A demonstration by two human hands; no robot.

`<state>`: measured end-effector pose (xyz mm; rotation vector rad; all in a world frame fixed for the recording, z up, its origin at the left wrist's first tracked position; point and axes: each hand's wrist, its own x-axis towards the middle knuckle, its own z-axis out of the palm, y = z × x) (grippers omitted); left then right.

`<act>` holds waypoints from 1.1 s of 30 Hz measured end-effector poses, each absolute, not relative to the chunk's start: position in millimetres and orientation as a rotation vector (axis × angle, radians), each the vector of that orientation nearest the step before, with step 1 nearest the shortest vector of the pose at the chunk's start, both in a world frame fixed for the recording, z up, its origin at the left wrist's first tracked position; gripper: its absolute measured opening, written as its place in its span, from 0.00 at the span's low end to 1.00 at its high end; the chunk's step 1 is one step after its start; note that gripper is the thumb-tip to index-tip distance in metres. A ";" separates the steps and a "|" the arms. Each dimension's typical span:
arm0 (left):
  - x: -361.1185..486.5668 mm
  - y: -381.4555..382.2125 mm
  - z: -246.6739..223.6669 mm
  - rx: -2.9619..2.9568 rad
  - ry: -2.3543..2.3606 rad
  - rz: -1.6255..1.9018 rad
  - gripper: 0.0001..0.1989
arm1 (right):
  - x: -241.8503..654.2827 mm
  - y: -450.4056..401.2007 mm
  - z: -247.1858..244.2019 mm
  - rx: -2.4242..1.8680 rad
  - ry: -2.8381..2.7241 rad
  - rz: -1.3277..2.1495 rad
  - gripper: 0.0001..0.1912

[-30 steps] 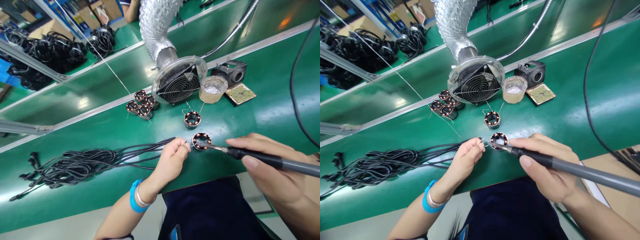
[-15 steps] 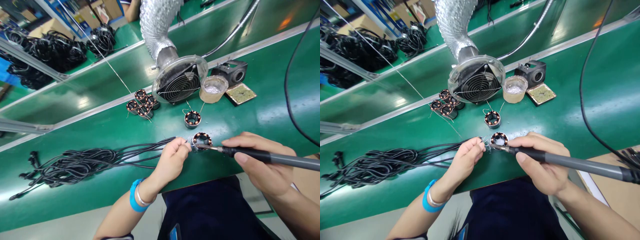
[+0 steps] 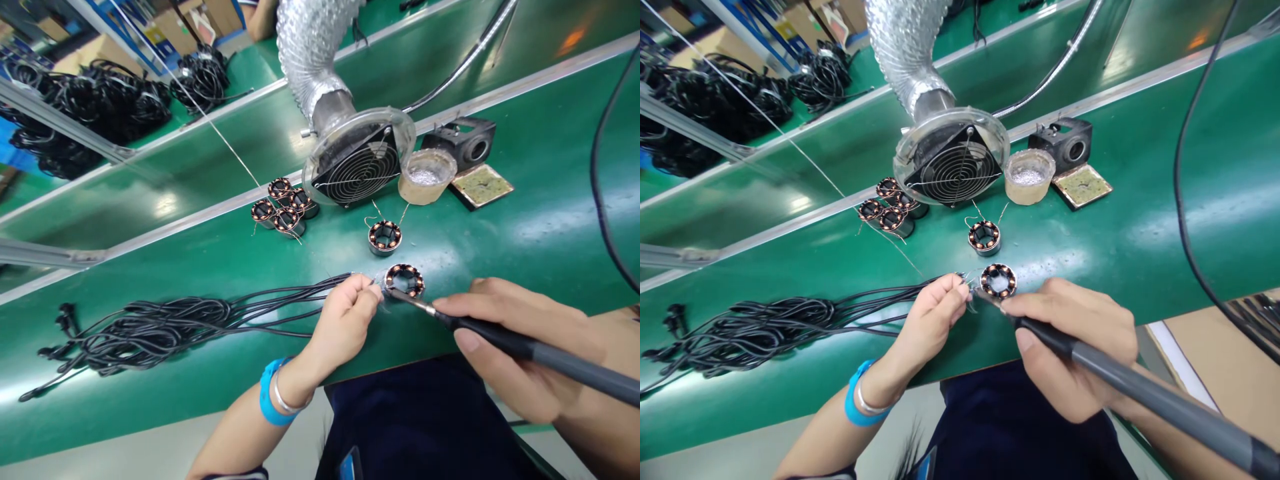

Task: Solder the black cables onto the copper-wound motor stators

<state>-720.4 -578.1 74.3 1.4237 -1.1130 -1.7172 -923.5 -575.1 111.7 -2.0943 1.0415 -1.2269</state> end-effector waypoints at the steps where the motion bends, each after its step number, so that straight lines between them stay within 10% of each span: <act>1: -720.6 -578.1 74.4 1.422 -1.111 -1.715 0.14 | -922.4 -574.1 112.1 -2.126 1.033 -1.237 0.15; 33: -722.3 -577.7 80.4 1.438 -1.067 -1.747 0.13 | -927.6 -572.9 112.3 -2.087 1.001 -1.305 0.15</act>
